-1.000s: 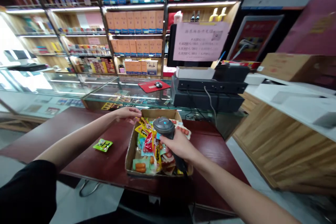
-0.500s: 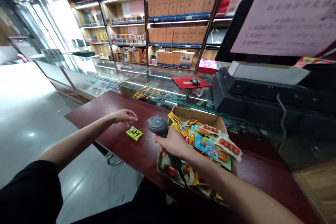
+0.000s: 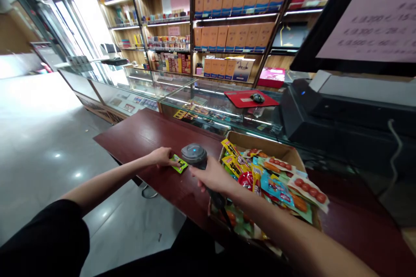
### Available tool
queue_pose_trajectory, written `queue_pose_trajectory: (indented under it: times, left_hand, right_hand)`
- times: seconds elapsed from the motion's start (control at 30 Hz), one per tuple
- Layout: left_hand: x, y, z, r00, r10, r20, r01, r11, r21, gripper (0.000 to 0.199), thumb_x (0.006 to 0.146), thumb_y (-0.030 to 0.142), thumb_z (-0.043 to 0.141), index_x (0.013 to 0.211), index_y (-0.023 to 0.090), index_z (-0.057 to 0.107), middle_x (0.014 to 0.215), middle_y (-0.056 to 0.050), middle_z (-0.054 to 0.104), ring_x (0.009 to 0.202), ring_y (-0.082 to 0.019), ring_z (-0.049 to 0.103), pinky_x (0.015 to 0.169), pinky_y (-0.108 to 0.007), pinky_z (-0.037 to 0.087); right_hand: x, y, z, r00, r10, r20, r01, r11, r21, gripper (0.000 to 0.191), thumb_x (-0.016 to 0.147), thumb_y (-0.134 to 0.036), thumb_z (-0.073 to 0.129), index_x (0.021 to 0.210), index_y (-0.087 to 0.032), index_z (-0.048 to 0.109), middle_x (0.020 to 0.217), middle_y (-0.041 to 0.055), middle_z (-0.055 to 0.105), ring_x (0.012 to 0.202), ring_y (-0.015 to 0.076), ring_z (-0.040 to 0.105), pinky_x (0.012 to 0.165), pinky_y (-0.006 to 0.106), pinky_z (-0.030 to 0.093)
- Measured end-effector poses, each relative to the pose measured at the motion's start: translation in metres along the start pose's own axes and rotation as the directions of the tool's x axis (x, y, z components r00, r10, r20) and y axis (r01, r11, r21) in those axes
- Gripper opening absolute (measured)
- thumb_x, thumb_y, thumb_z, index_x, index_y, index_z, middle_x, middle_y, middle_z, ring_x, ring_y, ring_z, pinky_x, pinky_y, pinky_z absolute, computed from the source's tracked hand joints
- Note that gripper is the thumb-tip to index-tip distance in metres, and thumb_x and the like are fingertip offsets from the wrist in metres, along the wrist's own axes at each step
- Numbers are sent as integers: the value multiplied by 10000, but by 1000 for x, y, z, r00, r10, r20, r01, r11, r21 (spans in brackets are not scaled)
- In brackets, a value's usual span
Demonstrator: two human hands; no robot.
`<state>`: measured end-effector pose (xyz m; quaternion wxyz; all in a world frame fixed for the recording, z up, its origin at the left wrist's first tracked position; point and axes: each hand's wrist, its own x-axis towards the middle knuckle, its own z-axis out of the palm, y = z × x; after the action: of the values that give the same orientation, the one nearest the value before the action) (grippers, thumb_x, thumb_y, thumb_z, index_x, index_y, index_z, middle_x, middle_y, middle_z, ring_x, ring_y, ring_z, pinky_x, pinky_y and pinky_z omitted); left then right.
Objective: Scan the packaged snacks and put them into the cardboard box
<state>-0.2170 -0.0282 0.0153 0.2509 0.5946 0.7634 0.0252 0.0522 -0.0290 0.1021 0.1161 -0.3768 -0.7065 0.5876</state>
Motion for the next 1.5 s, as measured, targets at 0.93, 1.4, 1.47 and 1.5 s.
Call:
queue_pose_trajectory:
  times: [0.93,1.4,1.47,1.5]
  left_hand:
    - [9,80,-77,975,211,-70,-153,408,-900,439,443,288,897,802,103,724,762,-64,728,668,-131,649,684,-239,497]
    - [0,97,-77,972,233,-14,-120,448,-886,400,483,260,879,820,110,725,781,-66,730,732,-162,668,724,-259,509]
    - [0,109,-74,961,277,14,-107,415,-903,443,463,283,891,835,115,719,803,-64,730,758,-163,672,757,-270,510]
    - [0,118,-71,951,307,26,-104,398,-912,464,457,293,896,847,117,717,818,-63,730,765,-159,671,770,-271,508]
  right_hand:
    - [-25,-26,-50,988,-1,-155,-18,993,-119,189,838,-290,579,704,-159,560,466,-22,555,384,102,531,424,207,415]
    - [-47,-18,-56,986,-16,-167,19,1000,15,218,796,-369,634,717,-183,554,459,-36,543,368,102,500,392,217,415]
    - [-61,-13,-61,985,8,-170,4,997,71,249,793,-416,636,748,-183,563,459,-36,545,364,110,503,395,230,432]
    - [-70,-9,-63,984,20,-176,-4,995,95,265,795,-433,632,755,-179,567,459,-34,547,366,114,507,401,234,437]
